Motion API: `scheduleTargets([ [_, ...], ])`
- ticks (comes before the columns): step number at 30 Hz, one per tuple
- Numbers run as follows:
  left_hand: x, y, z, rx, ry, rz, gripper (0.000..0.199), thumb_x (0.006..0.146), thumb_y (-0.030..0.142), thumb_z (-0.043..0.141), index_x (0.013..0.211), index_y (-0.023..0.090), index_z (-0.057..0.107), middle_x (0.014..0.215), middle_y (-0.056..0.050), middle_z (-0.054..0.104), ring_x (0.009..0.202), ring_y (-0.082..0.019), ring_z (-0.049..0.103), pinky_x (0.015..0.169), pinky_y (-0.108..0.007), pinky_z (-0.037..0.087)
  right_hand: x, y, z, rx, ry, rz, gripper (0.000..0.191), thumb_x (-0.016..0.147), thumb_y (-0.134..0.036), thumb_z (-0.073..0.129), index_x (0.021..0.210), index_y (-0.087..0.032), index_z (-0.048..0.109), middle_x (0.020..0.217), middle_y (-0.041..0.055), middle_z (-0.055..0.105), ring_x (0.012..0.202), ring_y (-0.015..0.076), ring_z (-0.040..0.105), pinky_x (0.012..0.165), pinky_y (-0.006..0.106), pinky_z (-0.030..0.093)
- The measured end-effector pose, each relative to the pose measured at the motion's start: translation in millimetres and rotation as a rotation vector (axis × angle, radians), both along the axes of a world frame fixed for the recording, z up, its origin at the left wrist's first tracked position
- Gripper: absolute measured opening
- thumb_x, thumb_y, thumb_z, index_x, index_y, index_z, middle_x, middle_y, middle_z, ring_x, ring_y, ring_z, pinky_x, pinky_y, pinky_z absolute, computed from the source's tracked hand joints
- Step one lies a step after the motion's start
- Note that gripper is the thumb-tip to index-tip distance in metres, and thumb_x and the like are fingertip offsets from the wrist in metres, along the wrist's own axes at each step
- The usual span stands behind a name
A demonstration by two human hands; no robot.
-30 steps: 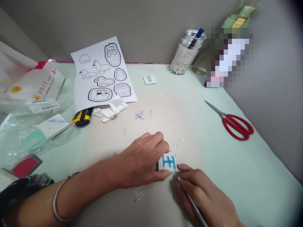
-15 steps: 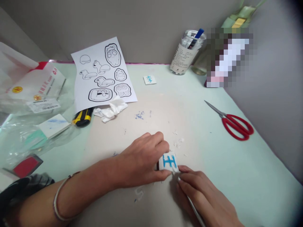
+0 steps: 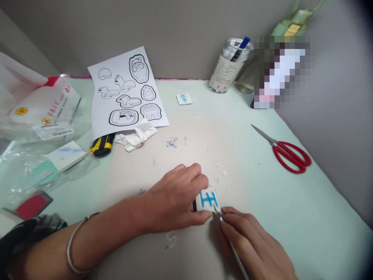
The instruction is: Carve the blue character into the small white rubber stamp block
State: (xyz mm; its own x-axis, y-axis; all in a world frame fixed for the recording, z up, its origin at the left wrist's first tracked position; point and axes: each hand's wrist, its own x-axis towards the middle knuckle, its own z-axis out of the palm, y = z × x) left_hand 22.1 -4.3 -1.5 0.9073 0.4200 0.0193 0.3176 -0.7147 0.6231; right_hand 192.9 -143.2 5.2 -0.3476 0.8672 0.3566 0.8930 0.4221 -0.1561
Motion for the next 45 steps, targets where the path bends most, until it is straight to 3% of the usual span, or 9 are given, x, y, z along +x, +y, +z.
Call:
scheduleTargets([
  [11, 2, -2, -0.4, 0.024, 0.007, 0.015, 0.024, 0.082, 0.039, 0.061, 0.091, 0.018, 0.055, 0.090, -0.003, 0.051, 0.079, -0.020, 0.046, 0.073, -0.035, 0.040, -2, -4, -0.4, -0.046, -0.047, 0.016, 0.032, 0.094, -0.010, 0.034, 0.100, -0.020, 0.064, 0.090, 0.0077, 0.073, 0.091, 0.0200, 0.068, 0.080, 0.027, 0.057],
  [19, 2, -2, 0.4, -0.005, 0.020, 0.028, 0.025, 0.081, 0.040, 0.062, 0.092, 0.018, 0.055, 0.090, -0.003, 0.051, 0.080, -0.021, 0.046, 0.074, -0.036, 0.041, -7, -1, -5.5, 0.029, -0.053, -0.054, 0.036, 0.097, -0.013, 0.030, 0.090, -0.020, 0.065, 0.081, 0.0071, 0.072, 0.082, 0.0187, 0.068, 0.075, 0.025, 0.058],
  [27, 4, -3, 1.7, 0.001, 0.020, 0.034, 0.025, 0.081, 0.039, 0.061, 0.092, 0.017, 0.055, 0.089, -0.003, 0.051, 0.079, -0.021, 0.045, 0.074, -0.036, 0.041, -2, -3, -3.5, -0.046, -0.046, -0.017, 0.032, 0.094, -0.010, 0.036, 0.095, -0.021, 0.066, 0.090, 0.0081, 0.072, 0.091, 0.0202, 0.067, 0.075, 0.026, 0.057],
  [39, 3, -5, 0.5, 0.016, 0.001, 0.047, 0.024, 0.080, 0.036, 0.062, 0.091, 0.016, 0.055, 0.088, -0.003, 0.051, 0.079, -0.020, 0.045, 0.073, -0.035, 0.040, -2, -7, -6.4, -0.008, -0.130, -0.045, 0.034, 0.094, -0.010, 0.034, 0.096, -0.020, 0.066, 0.091, 0.0099, 0.071, 0.091, 0.0210, 0.065, 0.075, 0.027, 0.057],
  [45, 3, -5, -1.5, 0.032, -0.015, 0.052, 0.025, 0.079, 0.037, 0.064, 0.091, 0.016, 0.056, 0.088, -0.002, 0.051, 0.078, -0.019, 0.045, 0.073, -0.034, 0.039, 2, -11, -11.0, -0.085, -0.047, -0.038, 0.029, 0.095, -0.015, 0.036, 0.104, -0.018, 0.063, 0.095, 0.0091, 0.072, 0.095, 0.0221, 0.067, 0.080, 0.028, 0.057],
])
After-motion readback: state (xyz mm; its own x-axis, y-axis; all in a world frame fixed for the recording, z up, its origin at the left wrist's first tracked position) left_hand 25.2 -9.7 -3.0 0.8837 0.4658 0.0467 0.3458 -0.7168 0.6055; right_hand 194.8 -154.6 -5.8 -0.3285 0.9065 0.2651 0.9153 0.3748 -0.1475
